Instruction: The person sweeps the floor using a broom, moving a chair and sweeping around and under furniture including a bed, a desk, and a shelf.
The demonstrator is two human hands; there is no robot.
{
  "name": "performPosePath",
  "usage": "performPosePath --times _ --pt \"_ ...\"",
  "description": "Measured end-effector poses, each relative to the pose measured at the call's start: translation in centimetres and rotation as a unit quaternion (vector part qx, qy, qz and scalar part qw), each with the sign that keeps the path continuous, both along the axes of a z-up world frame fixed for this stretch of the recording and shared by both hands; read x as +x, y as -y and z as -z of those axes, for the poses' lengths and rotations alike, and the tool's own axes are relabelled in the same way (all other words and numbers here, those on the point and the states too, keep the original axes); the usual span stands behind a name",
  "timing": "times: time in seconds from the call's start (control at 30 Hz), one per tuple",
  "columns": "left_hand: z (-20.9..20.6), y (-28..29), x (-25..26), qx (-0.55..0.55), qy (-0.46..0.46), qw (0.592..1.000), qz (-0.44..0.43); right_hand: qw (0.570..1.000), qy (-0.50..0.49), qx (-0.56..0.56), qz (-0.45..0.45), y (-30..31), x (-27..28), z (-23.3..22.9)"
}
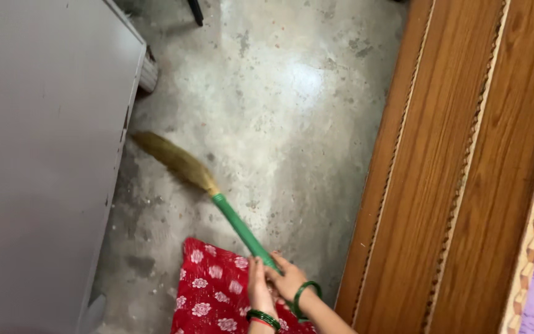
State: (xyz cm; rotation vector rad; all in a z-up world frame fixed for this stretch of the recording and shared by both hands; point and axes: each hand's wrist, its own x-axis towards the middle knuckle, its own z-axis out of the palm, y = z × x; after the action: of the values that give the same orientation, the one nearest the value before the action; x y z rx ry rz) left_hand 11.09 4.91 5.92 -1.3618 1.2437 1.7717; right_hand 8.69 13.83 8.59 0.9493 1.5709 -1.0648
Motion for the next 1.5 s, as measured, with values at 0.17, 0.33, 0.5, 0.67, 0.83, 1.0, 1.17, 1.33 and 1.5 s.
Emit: performPosePath --times 0.17,0.33,0.5,0.67,0.83,1.0,1.17,1.33,1.5 --pt "3.8 -1.5 -7.4 0.081 -0.009 0.988 0.130 0.990 -0.067 0.028 0.123 -3.9 -5.4 3.6" --pt "3.8 -0.1 -16.6 0.164 -0.043 0.966 0.195 0.973 -0.135 0.130 0.135 -3.4 -14.9 4.9" --pt "4.7 7.7 -18.9 0.093 0.030 0.970 0.224 0.938 -0.248 0.241 0.002 4.3 -15.3 3.4" --pt "7.7 14.6 -17.7 0.086 0.127 0.969 0.196 0.984 -0.138 0.113 -0.013 11.6 -13.6 3.1" --pt "9.8 16.9 -20.3 0.098 0.092 0.959 0.249 0.986 -0.069 0.066 0.138 12.4 -18.4 4.6" --pt "8.9 16.2 -23.7 0.150 -0.007 0.950 0.273 0.963 -0.084 0.148 0.210 10.8 -23.9 3.1" --pt "7.7 14.9 -23.8 0.135 0.049 0.967 0.212 0.973 -0.142 0.182 0.021 12.0 -19.1 2.2" --pt "7.9 14.1 -21.2 0.149 0.064 0.934 0.319 0.985 -0.102 0.129 -0.054 10.5 -13.2 2.8" --pt "6.2 12.0 -21.6 0.124 0.091 0.904 0.400 0.972 -0.022 0.232 0.011 5.5 -12.1 6.3"
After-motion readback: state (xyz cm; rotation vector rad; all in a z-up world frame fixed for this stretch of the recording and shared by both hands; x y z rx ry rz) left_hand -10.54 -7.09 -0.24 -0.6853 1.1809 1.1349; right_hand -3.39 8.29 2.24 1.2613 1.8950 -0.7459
